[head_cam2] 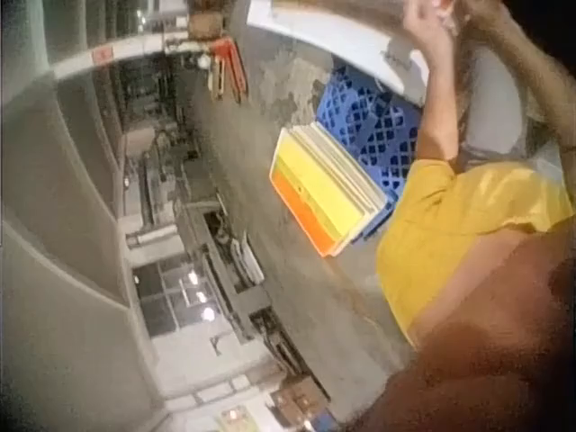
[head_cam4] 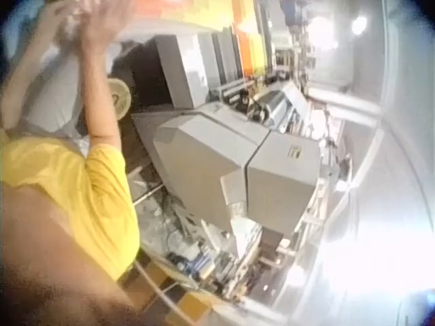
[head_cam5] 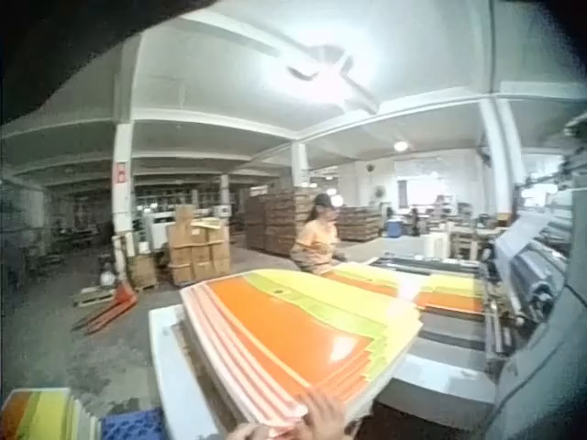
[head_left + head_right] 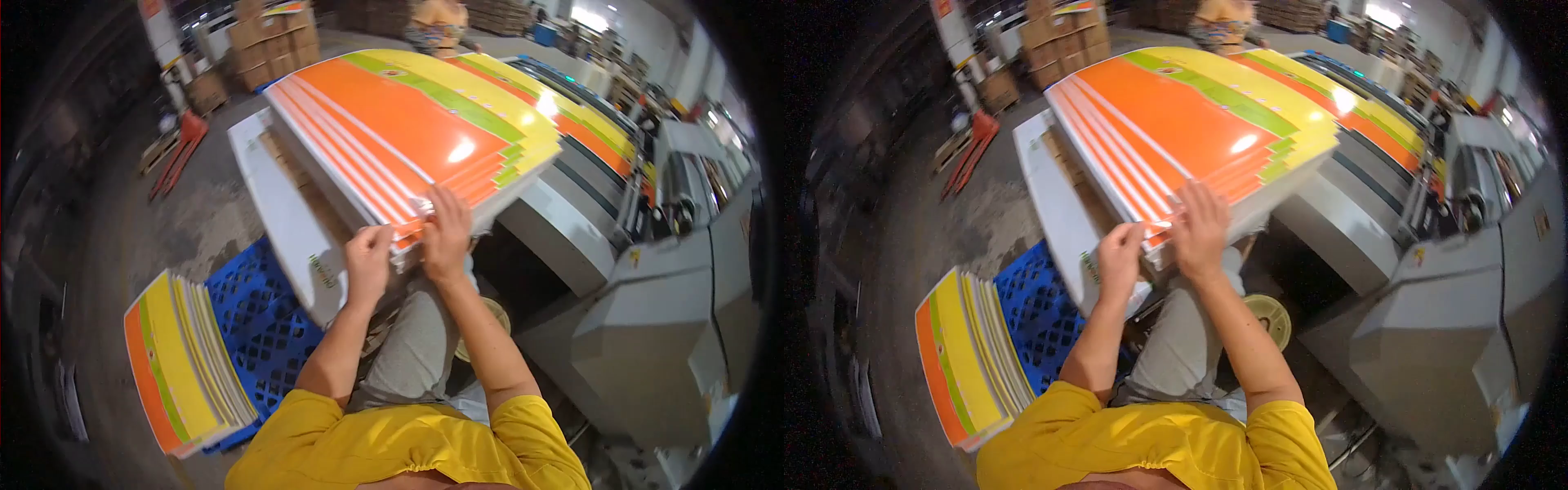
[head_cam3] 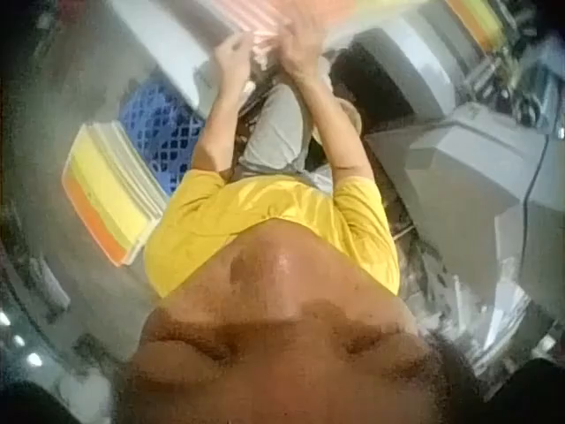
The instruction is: Inspecting and sorting large printed paper sheets at an industrial machine in a factory.
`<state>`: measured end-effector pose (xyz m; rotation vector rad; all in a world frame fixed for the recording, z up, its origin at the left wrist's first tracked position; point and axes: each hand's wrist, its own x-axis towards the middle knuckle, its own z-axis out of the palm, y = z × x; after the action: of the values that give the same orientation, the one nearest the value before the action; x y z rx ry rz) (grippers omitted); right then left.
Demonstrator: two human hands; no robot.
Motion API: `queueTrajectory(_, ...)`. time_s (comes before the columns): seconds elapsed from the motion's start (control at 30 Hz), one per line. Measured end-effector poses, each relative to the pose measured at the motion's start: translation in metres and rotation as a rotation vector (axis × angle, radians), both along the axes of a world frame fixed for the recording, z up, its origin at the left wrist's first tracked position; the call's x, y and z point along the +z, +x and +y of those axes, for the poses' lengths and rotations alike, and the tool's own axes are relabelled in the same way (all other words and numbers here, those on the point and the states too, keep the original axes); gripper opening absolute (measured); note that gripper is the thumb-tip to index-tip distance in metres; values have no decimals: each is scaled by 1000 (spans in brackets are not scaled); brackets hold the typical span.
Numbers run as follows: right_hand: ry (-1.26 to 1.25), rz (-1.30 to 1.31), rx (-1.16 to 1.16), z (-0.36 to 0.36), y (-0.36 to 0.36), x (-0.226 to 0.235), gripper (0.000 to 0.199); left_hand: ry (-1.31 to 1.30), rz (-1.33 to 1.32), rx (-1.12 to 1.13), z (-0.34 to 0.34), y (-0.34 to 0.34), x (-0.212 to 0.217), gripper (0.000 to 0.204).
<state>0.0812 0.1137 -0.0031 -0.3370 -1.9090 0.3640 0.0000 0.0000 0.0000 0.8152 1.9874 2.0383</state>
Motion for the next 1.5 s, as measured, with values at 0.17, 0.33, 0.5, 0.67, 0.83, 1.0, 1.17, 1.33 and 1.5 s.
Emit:
queueTrajectory(0.17,16,-42,-102,0,2,-5,49,96,-80,-142,9,-11,1,21)
queueTrajectory(0.33,9,-27,-125,1,14,1,52,169,-98,-174,13,-6,0,23)
queueTrajectory(0.5,35,5,-132,3,22,-1,54,202,-153,-199,14,2,11,22)
queueTrajectory(0.67,44,20,-189,8,30,-1,53,159,-116,-223,12,-18,3,21)
queueTrajectory(0.83,49,17,-261,19,55,-7,53,195,-144,-241,25,-16,1,26)
queueTrajectory(1.0,20,15,-290,24,60,-22,54,34,-62,-138,25,-27,2,34)
queueTrajectory(1.17,-86,49,-434,26,66,-29,48,51,-65,-155,27,-47,-5,38)
queueTrajectory(1.33,-257,-152,-753,26,91,-40,34,80,-67,-175,37,-38,-4,43)
queueTrajectory(1.5,-478,-770,-720,31,120,-59,30,125,-49,-228,70,-77,-26,42)
